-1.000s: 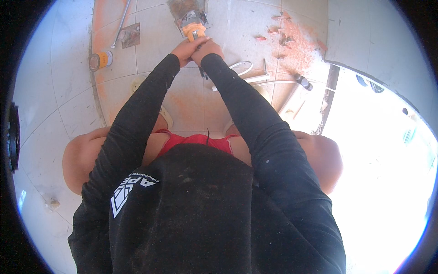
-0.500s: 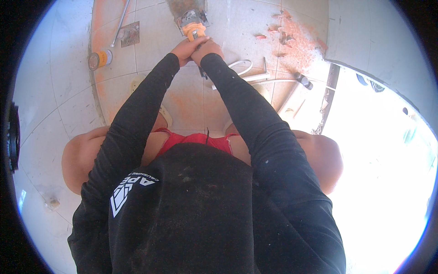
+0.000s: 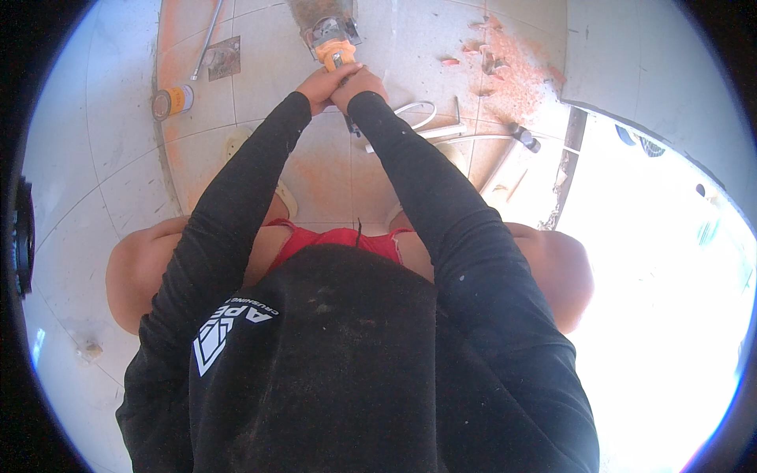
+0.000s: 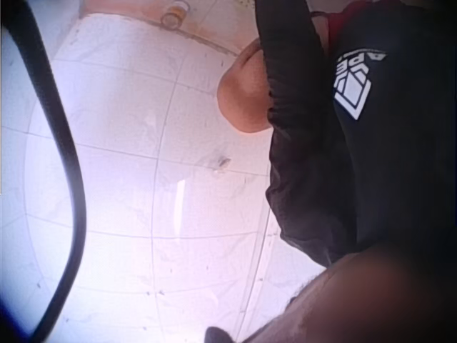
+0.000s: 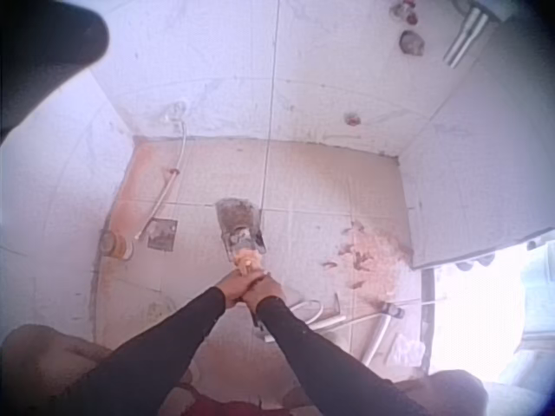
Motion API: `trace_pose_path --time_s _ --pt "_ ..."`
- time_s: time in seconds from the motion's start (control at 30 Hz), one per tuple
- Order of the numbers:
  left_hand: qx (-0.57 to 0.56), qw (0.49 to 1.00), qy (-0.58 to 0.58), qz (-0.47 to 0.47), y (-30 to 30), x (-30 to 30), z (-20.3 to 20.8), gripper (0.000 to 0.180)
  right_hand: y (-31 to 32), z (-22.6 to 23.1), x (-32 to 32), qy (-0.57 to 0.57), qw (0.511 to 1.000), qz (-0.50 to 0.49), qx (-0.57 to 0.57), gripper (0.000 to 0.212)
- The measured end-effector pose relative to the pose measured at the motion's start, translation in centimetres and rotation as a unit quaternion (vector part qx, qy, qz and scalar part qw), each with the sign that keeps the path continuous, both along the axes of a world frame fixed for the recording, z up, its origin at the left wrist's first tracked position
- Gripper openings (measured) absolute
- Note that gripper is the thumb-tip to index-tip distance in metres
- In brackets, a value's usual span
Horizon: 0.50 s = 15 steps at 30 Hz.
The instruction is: The person uses an angle grinder to cut a white PVC pipe on the floor, then hammers the pipe into a floor fitting. They repeatedly tap the pipe with a hammer and adjust its position to seat it into the fitting.
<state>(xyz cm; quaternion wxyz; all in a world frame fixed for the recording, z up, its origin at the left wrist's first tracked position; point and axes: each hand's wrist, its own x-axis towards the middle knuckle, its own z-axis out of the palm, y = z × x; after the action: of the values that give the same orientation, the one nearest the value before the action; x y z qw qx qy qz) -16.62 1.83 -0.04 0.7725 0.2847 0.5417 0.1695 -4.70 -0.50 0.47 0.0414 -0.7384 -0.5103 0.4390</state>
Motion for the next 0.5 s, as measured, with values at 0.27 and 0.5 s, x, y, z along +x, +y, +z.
trace_pose_path --time_s 0.27,0.5 --pt "-0.005 1.0 -0.006 0.001 0.0 0.0 -0.3 0.052 0.0 0.5 0.1 0.009 1.0 -0.006 -0.005 0.064" --pt "-0.004 1.0 -0.009 0.003 -0.1 0.0 -0.5 0.051 0.0 2.1 0.2 0.003 1.0 0.015 -0.02 0.057"
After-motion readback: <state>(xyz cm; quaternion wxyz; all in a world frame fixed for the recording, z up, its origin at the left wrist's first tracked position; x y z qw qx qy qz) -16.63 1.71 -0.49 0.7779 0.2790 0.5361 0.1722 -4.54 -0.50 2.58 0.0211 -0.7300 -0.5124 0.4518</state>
